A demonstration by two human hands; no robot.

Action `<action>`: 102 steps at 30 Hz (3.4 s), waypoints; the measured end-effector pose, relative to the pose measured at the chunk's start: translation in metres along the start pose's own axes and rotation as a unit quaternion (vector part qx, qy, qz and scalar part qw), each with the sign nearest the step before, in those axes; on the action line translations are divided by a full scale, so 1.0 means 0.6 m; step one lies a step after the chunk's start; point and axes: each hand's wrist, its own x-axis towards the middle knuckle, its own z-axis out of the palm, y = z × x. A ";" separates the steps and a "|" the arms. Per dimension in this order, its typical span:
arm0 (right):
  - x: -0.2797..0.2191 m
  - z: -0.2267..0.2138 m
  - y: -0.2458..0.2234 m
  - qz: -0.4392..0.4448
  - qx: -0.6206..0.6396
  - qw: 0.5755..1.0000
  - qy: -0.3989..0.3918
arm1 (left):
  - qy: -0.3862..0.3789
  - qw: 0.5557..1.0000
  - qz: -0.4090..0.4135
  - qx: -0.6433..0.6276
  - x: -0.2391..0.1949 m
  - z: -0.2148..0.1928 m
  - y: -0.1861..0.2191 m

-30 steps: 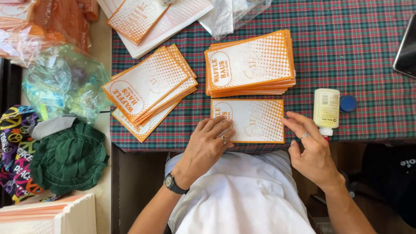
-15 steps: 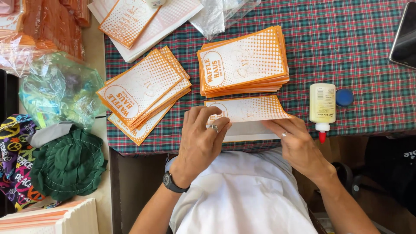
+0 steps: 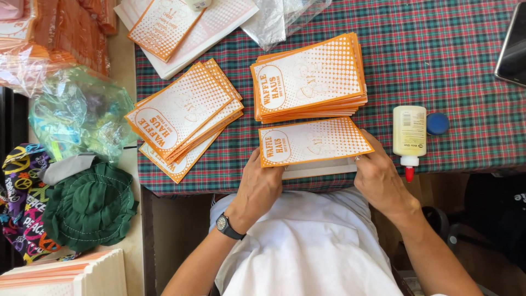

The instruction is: Manually assembling paper bags by applying glue to the edges of printed sheets and folding them into shape.

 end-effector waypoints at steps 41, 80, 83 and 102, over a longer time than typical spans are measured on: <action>-0.011 0.086 -0.147 -0.155 0.048 0.987 -0.009 | -0.262 0.918 -0.062 -0.290 0.098 -0.133 -0.059; -0.063 0.000 -0.055 -0.118 -0.100 0.985 0.071 | -0.298 0.912 -0.088 -0.267 0.066 -0.109 -0.077; -0.072 -0.002 -0.044 -0.104 -0.109 0.986 0.075 | -0.298 0.914 -0.085 -0.262 0.073 -0.114 -0.073; -0.101 -0.025 -0.011 -0.052 -0.144 0.988 0.033 | -0.325 0.934 0.037 -0.143 0.081 -0.129 -0.040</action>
